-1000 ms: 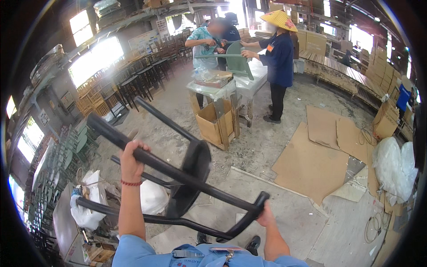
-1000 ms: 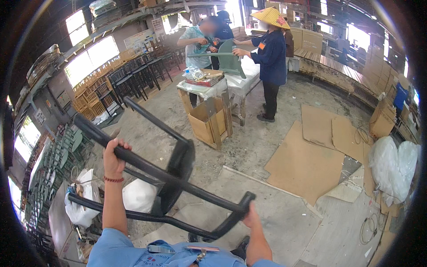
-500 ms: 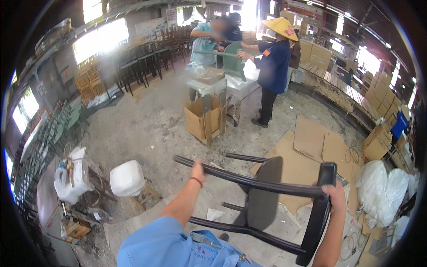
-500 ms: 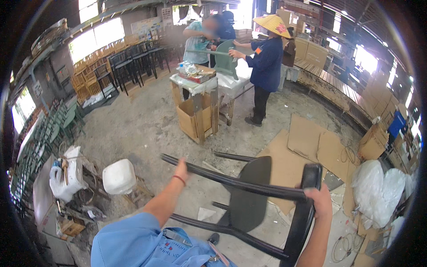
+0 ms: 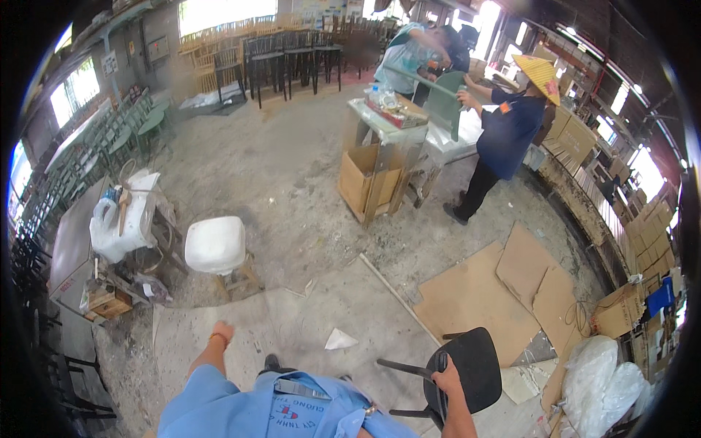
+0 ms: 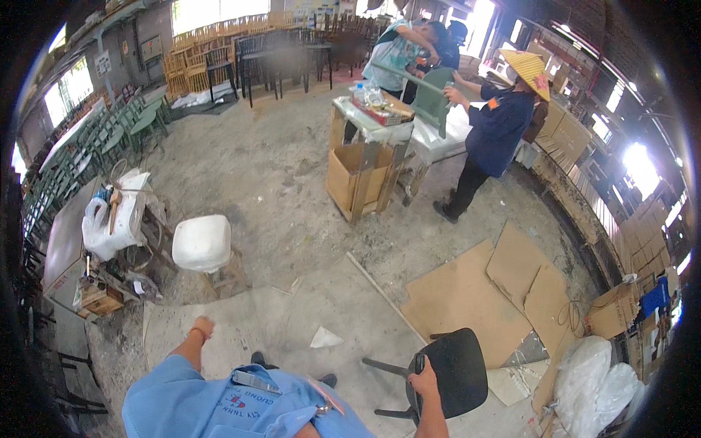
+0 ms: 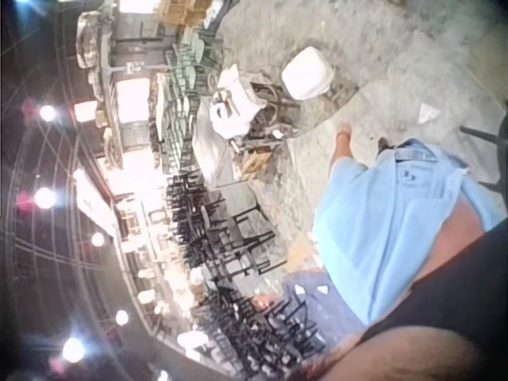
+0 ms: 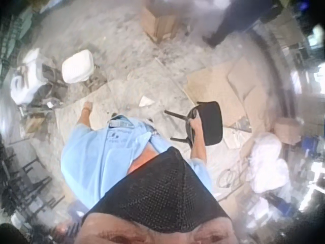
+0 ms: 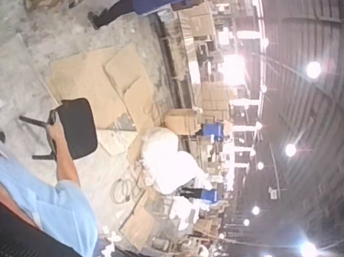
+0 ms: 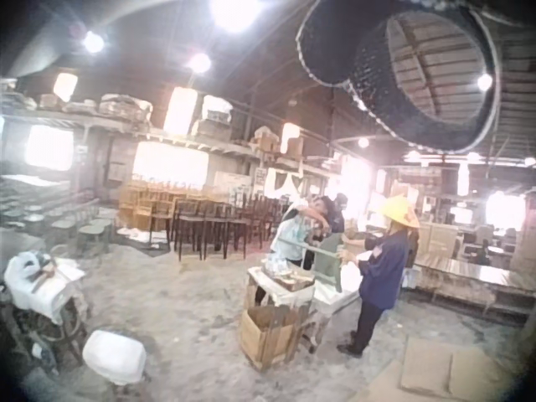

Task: The person assembles chairs by inserting wooden dowels into the leg sockets of chair frames and tapping them with a wooden mallet. The person then moves the assembled chairs to a staging area among other finished chairs.

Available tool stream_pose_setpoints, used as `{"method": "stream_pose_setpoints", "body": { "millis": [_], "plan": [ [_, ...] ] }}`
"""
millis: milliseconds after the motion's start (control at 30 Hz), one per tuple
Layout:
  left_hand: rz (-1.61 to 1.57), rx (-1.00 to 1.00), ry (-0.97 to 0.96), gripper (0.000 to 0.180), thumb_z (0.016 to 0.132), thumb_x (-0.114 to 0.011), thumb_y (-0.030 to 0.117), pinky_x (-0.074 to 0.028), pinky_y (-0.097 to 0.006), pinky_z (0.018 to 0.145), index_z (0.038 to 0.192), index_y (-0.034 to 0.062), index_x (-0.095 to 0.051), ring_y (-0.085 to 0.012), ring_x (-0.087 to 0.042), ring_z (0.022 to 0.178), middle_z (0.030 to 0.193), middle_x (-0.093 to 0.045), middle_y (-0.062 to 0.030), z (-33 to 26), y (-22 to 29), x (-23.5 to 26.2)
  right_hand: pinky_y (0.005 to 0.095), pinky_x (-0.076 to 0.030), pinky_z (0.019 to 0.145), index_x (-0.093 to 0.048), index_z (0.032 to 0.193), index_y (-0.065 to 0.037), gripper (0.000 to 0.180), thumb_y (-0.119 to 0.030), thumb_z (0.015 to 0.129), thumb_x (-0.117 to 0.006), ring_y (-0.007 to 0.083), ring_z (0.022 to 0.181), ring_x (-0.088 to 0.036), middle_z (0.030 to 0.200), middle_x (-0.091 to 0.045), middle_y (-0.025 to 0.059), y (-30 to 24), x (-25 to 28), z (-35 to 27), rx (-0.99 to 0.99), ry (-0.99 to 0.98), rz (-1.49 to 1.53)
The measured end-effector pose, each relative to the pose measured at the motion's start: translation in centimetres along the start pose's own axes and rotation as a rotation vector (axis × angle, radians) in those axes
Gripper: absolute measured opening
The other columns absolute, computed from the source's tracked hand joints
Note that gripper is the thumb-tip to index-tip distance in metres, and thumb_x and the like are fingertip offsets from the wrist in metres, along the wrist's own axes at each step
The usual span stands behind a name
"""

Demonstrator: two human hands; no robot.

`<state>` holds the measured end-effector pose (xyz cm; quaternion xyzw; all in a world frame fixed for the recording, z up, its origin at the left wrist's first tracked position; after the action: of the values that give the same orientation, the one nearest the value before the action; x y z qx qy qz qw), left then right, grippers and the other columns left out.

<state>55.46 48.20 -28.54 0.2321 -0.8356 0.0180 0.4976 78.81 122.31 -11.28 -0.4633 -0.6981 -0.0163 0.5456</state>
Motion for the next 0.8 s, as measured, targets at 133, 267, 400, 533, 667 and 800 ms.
{"method": "stream_pose_setpoints", "body": {
  "millis": [133, 267, 400, 533, 667, 800],
  "plan": [
    [0.677, 0.074, -0.527, 0.017, 0.078, -0.073, 0.022, -0.057, -0.038, 0.070, 0.091, 0.0130, -0.078, -0.0217, -0.072, 0.085, 0.096, -0.075, -0.0071, -6.8, -15.3, -6.0, 0.0371, -0.044, 0.104, -0.033, 0.148, 0.000, 0.098, -0.014, 0.062, -0.077, 0.0355, 0.123, -0.056, 0.131, -0.056, 0.0280, -1.1, -1.5, -1.4, -0.129, -0.037, 0.016],
    [0.868, -0.274, -0.380, 0.022, 0.075, -0.074, 0.033, -0.056, -0.038, 0.075, 0.091, 0.0179, -0.077, -0.0241, -0.070, 0.093, 0.095, -0.074, -0.0061, -7.1, -17.2, -12.0, 0.0401, -0.045, 0.102, -0.035, 0.145, 0.001, 0.091, -0.014, 0.065, -0.076, 0.0374, 0.120, -0.057, 0.128, -0.057, 0.0290, -1.7, -1.7, -1.6, -0.207, 0.057, -0.120],
    [0.403, -0.304, -0.205, 0.028, 0.084, -0.065, 0.036, -0.055, -0.041, 0.076, 0.090, 0.0112, -0.074, -0.0274, -0.071, 0.088, 0.091, -0.073, -0.0125, -1.8, -11.4, -11.5, 0.0466, -0.044, 0.102, -0.044, 0.136, 0.000, 0.070, -0.012, 0.071, -0.068, 0.0455, 0.116, -0.056, 0.123, -0.059, 0.0265, -4.1, -3.0, -3.0, -0.105, 0.647, -0.410],
    [0.029, -0.207, 0.170, 0.033, 0.090, -0.059, 0.031, -0.054, -0.041, 0.073, 0.084, 0.0009, -0.071, -0.0257, -0.070, 0.075, 0.081, -0.072, -0.0164, 1.3, -15.8, -7.1, 0.0462, -0.039, 0.106, -0.055, 0.130, -0.004, 0.056, -0.015, 0.076, -0.065, 0.0419, 0.125, -0.050, 0.130, -0.057, 0.0248, -16.2, -9.7, -2.5, -0.011, 0.321, -0.084],
    [-0.771, 0.208, -0.233, 0.032, 0.090, -0.060, 0.029, -0.052, -0.035, 0.058, 0.084, -0.0010, -0.068, -0.0211, -0.068, 0.068, 0.080, -0.070, -0.0142, 0.7, -16.3, 0.8, 0.0418, -0.045, 0.099, -0.059, 0.131, -0.006, 0.058, -0.030, 0.079, -0.068, 0.0361, 0.122, -0.054, 0.133, -0.056, 0.0222, -21.0, -19.7, -0.4, 0.057, -0.082, -0.404],
    [-1.058, 0.262, -0.167, 0.024, 0.089, -0.059, 0.019, -0.051, -0.034, 0.056, 0.103, -0.0007, -0.062, -0.0196, -0.067, 0.073, 0.084, -0.067, -0.0103, 1.4, -22.7, 1.5, 0.0394, -0.052, 0.084, -0.057, 0.133, -0.003, 0.059, -0.029, 0.081, -0.068, 0.0316, 0.108, -0.062, 0.124, -0.062, 0.0212, -26.2, -25.3, 1.4, 0.081, -0.374, -0.241]
  ]
}}
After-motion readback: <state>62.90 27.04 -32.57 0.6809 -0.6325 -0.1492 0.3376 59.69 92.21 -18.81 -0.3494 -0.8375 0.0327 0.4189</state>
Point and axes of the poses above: each hand's wrist, its own z-axis towards the middle knuckle, its own x-axis out of the back of the hand, y = z × x, the point moved 5 cm from there along z, towards the middle knuckle
